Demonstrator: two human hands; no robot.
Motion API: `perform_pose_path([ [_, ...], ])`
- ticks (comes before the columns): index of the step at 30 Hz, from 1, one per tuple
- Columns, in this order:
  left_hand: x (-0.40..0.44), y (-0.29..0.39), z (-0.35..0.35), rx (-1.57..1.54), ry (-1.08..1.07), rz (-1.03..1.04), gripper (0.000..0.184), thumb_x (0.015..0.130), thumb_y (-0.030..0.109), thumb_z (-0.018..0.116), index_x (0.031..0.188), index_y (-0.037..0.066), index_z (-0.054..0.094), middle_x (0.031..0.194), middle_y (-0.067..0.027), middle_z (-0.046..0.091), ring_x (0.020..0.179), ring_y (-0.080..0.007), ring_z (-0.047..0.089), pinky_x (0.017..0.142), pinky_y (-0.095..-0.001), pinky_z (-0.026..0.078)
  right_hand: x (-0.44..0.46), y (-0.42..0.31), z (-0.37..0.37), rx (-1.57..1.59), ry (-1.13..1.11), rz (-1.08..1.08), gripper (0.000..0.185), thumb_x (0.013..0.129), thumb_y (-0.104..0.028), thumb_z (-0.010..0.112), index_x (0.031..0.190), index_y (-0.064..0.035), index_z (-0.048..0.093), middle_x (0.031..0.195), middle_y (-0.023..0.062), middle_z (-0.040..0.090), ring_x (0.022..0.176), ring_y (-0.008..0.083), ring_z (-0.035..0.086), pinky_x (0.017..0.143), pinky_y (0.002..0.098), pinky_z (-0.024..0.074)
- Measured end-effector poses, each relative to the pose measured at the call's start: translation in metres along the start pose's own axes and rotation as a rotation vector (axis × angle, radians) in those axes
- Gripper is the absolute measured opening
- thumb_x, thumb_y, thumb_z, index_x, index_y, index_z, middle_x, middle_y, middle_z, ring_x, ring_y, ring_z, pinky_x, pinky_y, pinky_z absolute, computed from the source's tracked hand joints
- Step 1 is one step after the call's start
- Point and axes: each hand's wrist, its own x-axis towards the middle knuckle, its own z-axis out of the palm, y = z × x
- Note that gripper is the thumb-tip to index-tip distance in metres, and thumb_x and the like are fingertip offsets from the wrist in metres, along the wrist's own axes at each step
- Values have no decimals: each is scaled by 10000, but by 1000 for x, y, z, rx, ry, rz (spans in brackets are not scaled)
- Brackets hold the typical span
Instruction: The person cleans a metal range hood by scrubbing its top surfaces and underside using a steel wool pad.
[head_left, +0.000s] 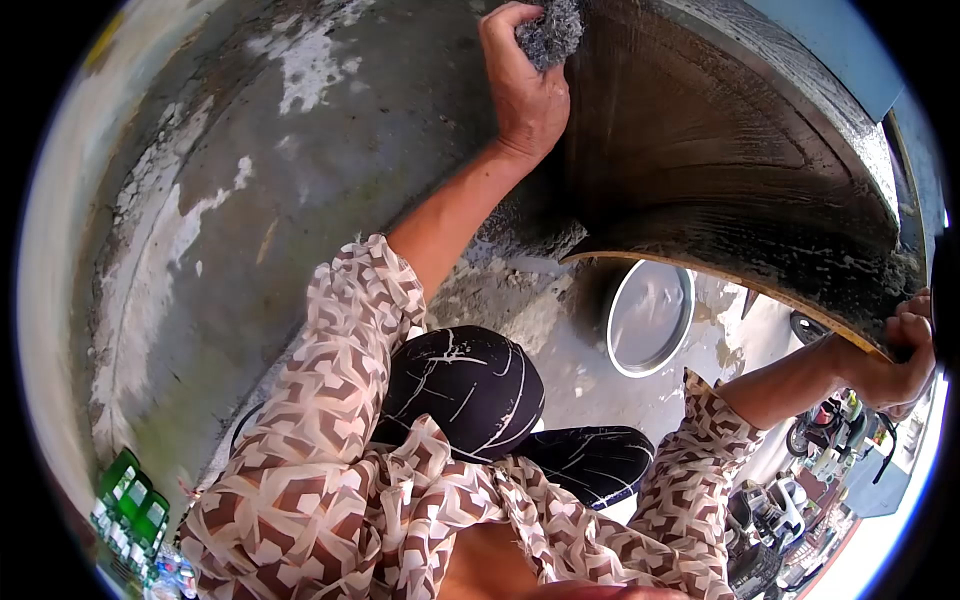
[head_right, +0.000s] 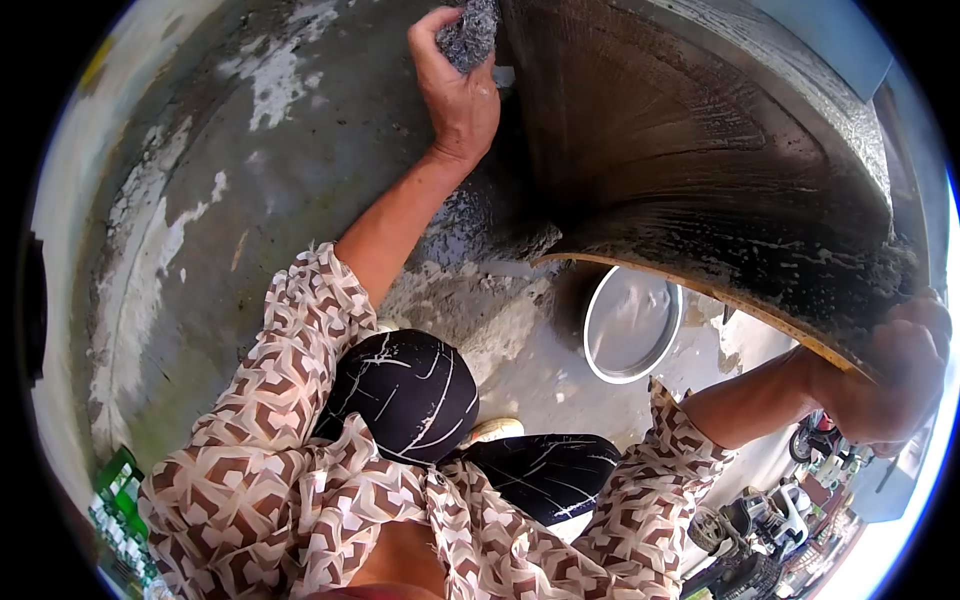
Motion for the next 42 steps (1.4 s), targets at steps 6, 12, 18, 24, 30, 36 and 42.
perform_pose_path([
  [6, 3, 8, 41, 207, -72, 325, 367, 773, -81, 520, 1131, -1, 508, 1106, -199, 495, 1017, -375, 507, 903, -418, 423, -3, -43, 17, -144, 63, 98, 258, 731, -207, 397, 540, -41, 444, 529, 116, 424, 596, 247, 489, 707, 439, 465],
  [12, -68, -2, 7, 240, -429, 163, 543, 607, -171, 511, 1098, 62, 520, 1080, -166, 450, 978, -388, 489, 816, -451, 447, 1, -52, 22, -80, 71, -33, 223, 773, -152, 486, 599, -19, 441, 528, 72, 359, 519, 201, 407, 533, 346, 344],
  [18, -47, 14, 2, 68, -411, 50, 474, 650, -73, 627, 1097, 44, 518, 1128, -169, 447, 1052, -378, 477, 912, -434, 416, -10, -61, 12, -140, 253, 168, 344, 812, -137, 411, 482, -127, 315, 516, 8, 275, 517, 153, 338, 563, 345, 327],
  [24, 15, 45, 39, -32, -213, 283, 532, 876, 317, 669, 1262, 18, 458, 1201, -185, 395, 1151, -345, 384, 993, -430, 338, -18, -65, 4, -52, 344, 276, 316, 788, -171, 418, 485, -118, 348, 502, 25, 274, 561, 162, 351, 649, 373, 356],
  [30, -61, 20, 33, 136, -378, 146, 389, 914, 158, 602, 1246, 27, 447, 1199, -200, 380, 1110, -350, 404, 978, -435, 341, -23, -68, -5, -170, 318, 263, 358, 821, -194, 398, 479, -134, 312, 537, 11, 261, 581, 166, 358, 671, 388, 391],
  [36, -66, 22, 26, 68, -382, 61, 337, 862, 48, 643, 1148, 24, 465, 1147, -189, 398, 1083, -343, 431, 971, -410, 352, -34, -65, -17, -104, 379, 318, 295, 796, -175, 385, 518, -137, 296, 551, 11, 254, 580, 165, 348, 667, 399, 393],
  [42, 17, 32, 61, 52, -116, 337, 301, 869, 50, 640, 1115, 19, 468, 1094, -162, 456, 1045, -296, 472, 929, -367, 379, -53, -44, -47, 4, 367, 300, 319, 824, -283, 328, 602, -94, 457, 556, 29, 310, 593, 203, 406, 751, 439, 449],
])
